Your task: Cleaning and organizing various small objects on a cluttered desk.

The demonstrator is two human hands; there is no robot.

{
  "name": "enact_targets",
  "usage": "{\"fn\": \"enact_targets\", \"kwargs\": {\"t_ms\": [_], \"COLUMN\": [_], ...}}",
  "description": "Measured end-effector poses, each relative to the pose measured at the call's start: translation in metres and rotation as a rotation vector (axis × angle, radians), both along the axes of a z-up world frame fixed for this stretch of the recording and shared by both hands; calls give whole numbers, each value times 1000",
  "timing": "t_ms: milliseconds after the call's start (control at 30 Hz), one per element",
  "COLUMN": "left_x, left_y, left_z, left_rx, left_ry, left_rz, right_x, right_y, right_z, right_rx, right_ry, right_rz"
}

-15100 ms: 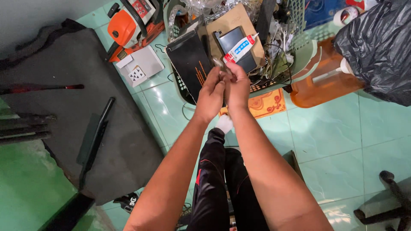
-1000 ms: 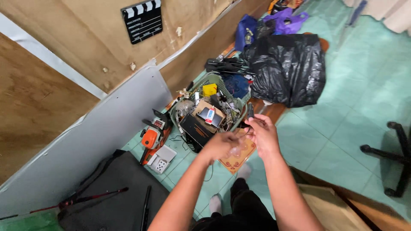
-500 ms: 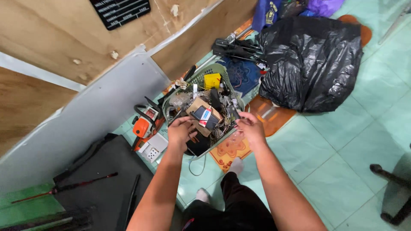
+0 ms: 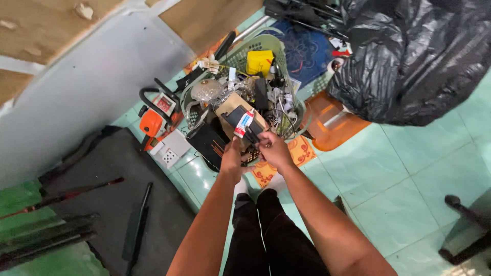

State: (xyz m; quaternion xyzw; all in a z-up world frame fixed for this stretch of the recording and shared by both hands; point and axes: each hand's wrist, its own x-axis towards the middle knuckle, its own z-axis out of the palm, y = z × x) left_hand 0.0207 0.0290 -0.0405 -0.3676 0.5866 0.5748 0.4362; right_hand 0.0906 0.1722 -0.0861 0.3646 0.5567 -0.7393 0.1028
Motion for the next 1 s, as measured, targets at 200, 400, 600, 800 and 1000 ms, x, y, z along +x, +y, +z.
{"fn": "enact_targets", "kwargs": {"t_ms": [200,400,600,800,1000], "left_x": [22,-17,-22,-12,-9], "left_y": [-19,-14,-33,-35,-25], "left_z": [-99,-101,-114,-81,-53], "left_rx": [-21,-23,-52,-220,-230], "left_ry": [273,351,487,702,800], "left_rz": [-164,-192,-312,-529,-459], "right_x": [-16,-49,-67,-57,-43], "right_y": [-15,-25,-37,-48,-61], "right_z": [-24,-74,-120,-109,-86], "right_rx": [-2,493,533,407,325], "right_ry": [-88,7,53,178,147], "right_rz": [116,363,393,444,154]}}
